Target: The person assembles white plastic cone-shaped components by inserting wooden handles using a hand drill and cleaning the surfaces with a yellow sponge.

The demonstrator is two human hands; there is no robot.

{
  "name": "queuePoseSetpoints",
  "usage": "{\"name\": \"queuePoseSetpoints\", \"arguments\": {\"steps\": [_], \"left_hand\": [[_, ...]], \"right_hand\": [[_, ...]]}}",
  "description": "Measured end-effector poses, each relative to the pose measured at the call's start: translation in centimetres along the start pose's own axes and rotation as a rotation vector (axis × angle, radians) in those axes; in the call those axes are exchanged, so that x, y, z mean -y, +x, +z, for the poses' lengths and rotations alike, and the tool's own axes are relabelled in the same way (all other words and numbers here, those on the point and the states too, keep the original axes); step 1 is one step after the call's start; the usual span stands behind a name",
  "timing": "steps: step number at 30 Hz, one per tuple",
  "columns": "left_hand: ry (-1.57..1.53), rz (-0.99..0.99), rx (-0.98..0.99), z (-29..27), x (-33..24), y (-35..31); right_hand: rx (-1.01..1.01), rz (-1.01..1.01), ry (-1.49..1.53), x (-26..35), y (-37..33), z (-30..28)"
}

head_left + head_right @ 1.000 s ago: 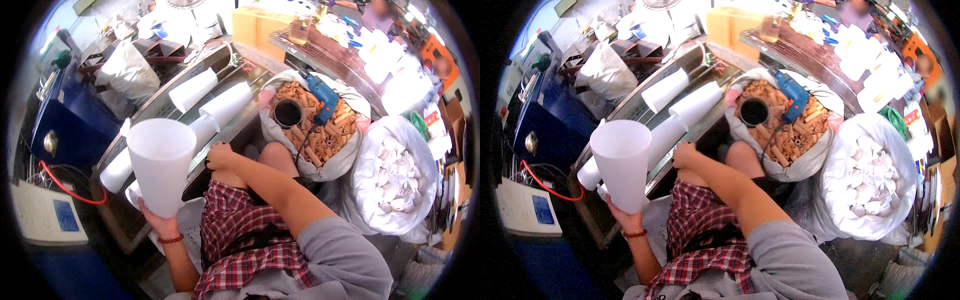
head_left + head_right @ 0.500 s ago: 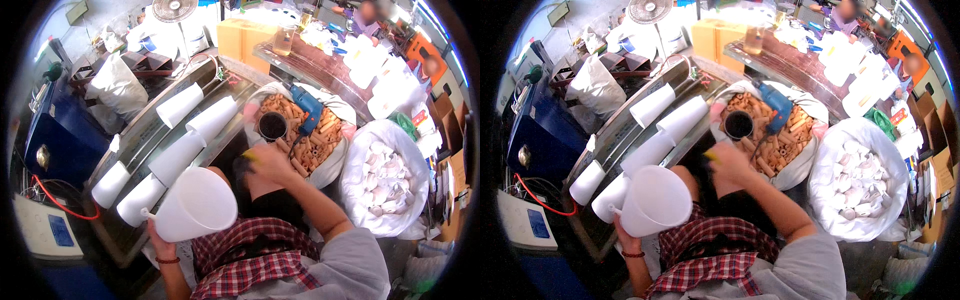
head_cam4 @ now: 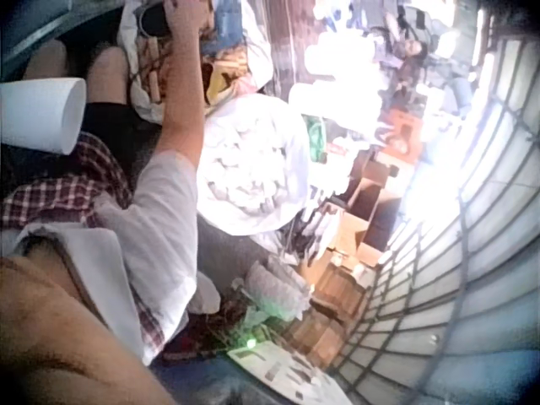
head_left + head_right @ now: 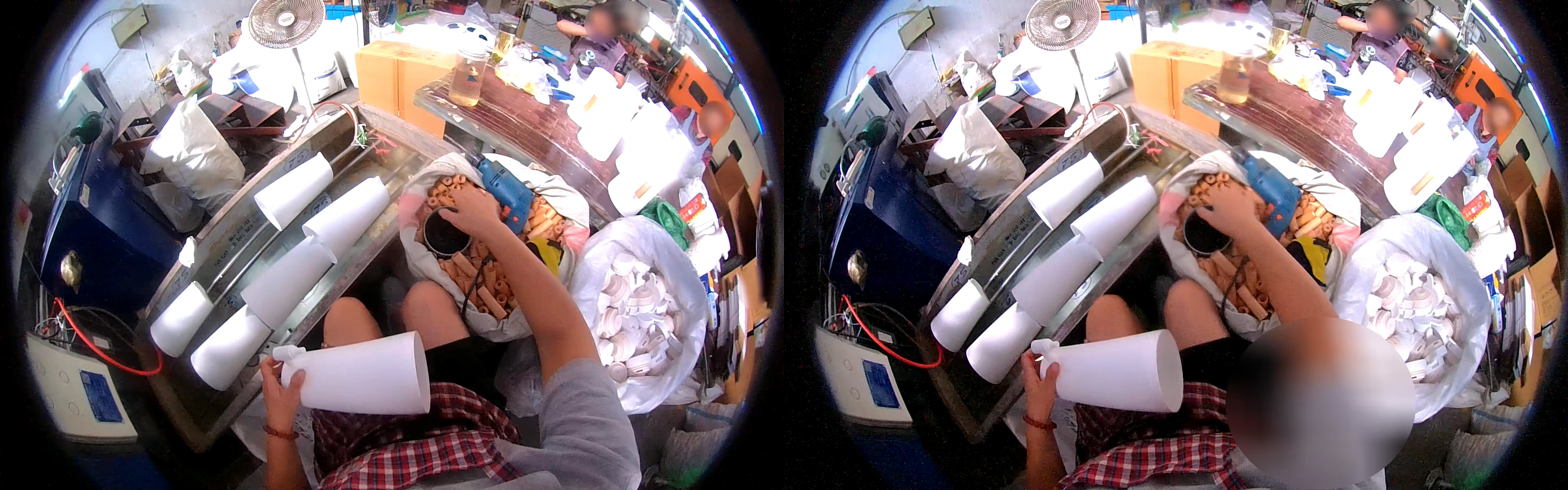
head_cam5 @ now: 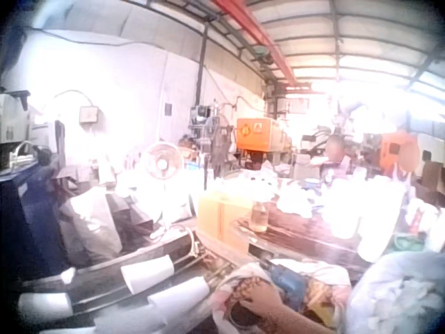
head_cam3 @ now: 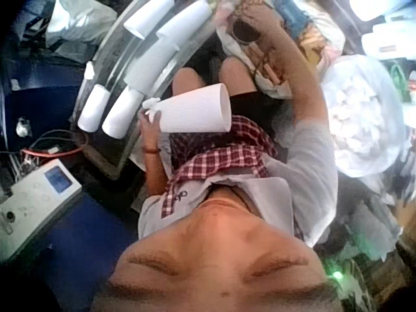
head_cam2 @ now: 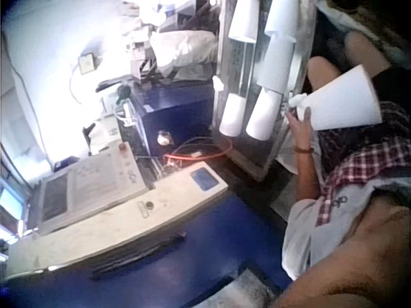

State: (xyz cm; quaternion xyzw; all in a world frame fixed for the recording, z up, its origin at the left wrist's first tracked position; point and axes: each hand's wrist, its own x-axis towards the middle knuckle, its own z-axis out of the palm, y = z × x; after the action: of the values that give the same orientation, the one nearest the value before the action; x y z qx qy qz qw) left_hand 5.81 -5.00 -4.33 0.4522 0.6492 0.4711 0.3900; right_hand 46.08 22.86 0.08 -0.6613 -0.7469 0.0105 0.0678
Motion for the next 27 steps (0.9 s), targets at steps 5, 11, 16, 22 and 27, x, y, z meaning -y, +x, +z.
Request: {"name": "queuePoseSetpoints", "arguments": {"steps": [5, 11, 16, 22, 27], "left_hand": [[0.140, 0.160, 0.016, 0.2, -0.8, 0.1], [-0.207, -0.048, 0.083, 1.1, -2.3, 0.4], [-0.081, 0.028, 0.197, 1.6, -1.4, 2.3], [0.027, 0.097, 0.168, 0.4, -2.1, 1.0], [0.095, 0.105, 0.159, 0.2, -3.2, 0.4]], "right_hand": [[0.147, 0.050, -0.194, 1.5, 5.7, 2.7], [0.015, -0.037, -0.225, 1.2, 6.2, 0.4], [-0.016, -0.139, 0.416, 4.3, -1.7, -7.8], [0.249, -0.510, 0.874, 13.9, -12.7, -7.4], [0.335, -0.517, 0.943, 16.8, -14.6, -4.7]]}}
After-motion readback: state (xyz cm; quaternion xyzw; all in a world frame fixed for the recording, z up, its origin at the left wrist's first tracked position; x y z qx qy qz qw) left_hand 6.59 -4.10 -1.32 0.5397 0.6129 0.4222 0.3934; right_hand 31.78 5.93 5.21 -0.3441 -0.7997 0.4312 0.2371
